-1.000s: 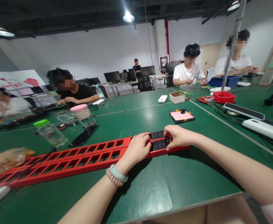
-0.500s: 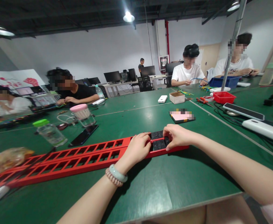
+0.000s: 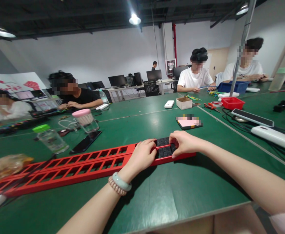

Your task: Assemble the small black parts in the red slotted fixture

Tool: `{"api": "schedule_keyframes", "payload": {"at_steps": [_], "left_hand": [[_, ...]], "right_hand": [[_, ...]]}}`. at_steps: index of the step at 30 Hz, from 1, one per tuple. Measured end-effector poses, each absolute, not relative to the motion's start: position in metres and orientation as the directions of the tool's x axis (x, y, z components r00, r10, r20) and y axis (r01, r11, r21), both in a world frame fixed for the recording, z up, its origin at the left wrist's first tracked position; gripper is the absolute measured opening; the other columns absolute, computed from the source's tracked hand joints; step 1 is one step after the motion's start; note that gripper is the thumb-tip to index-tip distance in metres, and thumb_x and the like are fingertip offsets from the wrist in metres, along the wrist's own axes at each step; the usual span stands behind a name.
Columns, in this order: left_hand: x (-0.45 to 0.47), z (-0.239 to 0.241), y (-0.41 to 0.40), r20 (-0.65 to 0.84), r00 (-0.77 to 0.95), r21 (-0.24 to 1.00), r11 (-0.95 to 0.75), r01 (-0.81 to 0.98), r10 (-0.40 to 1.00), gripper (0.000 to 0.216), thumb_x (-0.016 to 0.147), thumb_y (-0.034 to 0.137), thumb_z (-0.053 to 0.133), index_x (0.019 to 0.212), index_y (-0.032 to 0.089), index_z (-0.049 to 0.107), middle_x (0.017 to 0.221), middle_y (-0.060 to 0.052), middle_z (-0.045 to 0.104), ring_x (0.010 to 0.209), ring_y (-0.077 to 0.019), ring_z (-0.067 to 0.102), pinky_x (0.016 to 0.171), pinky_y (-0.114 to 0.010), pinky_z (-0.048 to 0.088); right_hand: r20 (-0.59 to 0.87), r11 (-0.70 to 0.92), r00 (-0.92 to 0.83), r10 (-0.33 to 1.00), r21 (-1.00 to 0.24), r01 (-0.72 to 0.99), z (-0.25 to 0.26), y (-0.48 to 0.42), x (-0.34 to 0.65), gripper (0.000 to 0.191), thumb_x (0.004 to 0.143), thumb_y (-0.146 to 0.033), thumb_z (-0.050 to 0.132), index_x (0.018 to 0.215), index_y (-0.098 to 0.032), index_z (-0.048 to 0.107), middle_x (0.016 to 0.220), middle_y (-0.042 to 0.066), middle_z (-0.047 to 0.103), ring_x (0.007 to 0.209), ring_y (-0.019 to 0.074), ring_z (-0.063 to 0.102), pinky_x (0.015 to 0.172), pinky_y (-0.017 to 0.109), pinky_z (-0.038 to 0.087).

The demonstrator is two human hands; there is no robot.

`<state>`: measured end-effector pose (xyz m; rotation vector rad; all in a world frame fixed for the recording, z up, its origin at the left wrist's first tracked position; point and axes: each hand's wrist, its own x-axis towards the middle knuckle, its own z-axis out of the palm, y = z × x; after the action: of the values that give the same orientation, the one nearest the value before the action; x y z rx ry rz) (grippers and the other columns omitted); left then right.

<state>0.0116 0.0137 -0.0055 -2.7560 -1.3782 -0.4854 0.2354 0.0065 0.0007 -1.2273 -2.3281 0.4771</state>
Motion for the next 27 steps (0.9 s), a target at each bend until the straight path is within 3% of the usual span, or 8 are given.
{"api": "schedule_keyframes", "payload": {"at_steps": [27], "left_hand": [[0.0123,-0.0047,0.0145,0.273,0.565,0.106,-0.608,0.787,0.778,0.019,0.083,0.022,0.043,0.079,0.019,0.061,0.121,-0.008,0.060,0.111,-0.0227,0.055,0.098,-0.036,0.041]], "right_hand": [[0.222,0.548,-0.510,0.831,-0.489,0.679,0.0025,0.0076,0.2346,0.046,0.049,-0.039,0.080,0.084,-0.014,0.063,0.077,0.002,0.056,0.064,0.0125,0.050,0.054,0.022,0.036]]}}
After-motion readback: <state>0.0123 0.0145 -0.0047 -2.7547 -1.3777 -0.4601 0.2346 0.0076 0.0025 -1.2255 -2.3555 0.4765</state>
